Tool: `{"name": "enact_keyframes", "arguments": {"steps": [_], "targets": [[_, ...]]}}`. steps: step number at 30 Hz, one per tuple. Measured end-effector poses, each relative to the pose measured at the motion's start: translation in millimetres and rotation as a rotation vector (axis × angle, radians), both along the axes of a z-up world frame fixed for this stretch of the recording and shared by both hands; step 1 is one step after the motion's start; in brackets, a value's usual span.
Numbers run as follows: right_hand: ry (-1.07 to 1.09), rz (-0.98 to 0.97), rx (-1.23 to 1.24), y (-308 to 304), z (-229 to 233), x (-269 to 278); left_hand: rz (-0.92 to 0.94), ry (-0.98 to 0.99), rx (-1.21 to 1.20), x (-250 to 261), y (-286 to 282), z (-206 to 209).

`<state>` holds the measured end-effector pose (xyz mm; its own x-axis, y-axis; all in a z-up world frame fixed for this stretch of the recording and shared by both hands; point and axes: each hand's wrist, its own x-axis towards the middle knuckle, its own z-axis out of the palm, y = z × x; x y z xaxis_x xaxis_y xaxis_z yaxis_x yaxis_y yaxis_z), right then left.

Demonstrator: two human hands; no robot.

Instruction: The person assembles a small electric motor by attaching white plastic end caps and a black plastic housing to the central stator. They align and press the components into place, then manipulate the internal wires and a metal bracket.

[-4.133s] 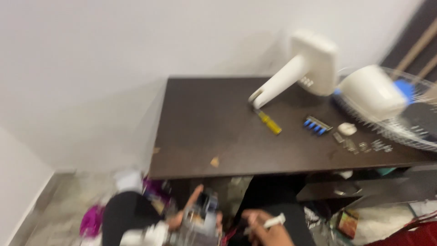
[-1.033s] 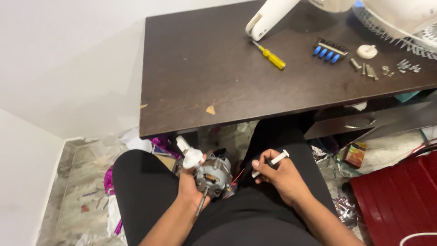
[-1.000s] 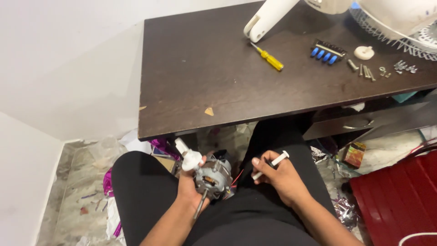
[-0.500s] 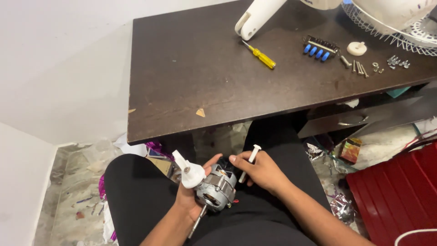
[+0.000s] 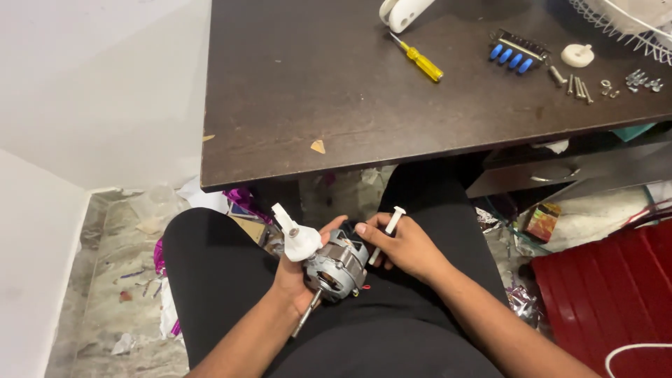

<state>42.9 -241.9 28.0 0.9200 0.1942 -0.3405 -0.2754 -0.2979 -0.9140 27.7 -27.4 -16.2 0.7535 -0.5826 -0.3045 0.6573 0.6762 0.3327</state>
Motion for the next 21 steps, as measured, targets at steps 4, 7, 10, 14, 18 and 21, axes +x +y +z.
{"name": "enact_keyframes", "arguments": {"steps": [4, 7, 10, 14, 18, 21], "targets": [[0.009, 0.011, -0.007, 1.1, -0.1, -2.2, 0.024, -0.004, 0.007, -3.4, -0.5, -1.8], [0.019, 0.02, 0.013, -0.2, 0.3, -4.1, 0.022, 0.019, -0.025, -5.5, -1.4, -0.4], [-0.011, 0.039, 0.015, -1.2, -0.4, -3.4, 0.038, 0.011, -0.015, -4.9, -0.9, 1.3], [-0.026, 0.049, 0.017, -2.0, -3.4, -5.3, 0.018, 0.017, -0.016, -5.1, -0.1, 2.0], [-0.04, 0.044, 0.06, -1.4, -4.0, -6.4, 0.018, 0.009, -0.134, -4.3, -1.4, 3.0], [-0.029, 0.048, 0.052, -1.4, -4.2, -7.0, 0.008, -0.009, -0.081, -3.1, -1.1, 3.1]]}}
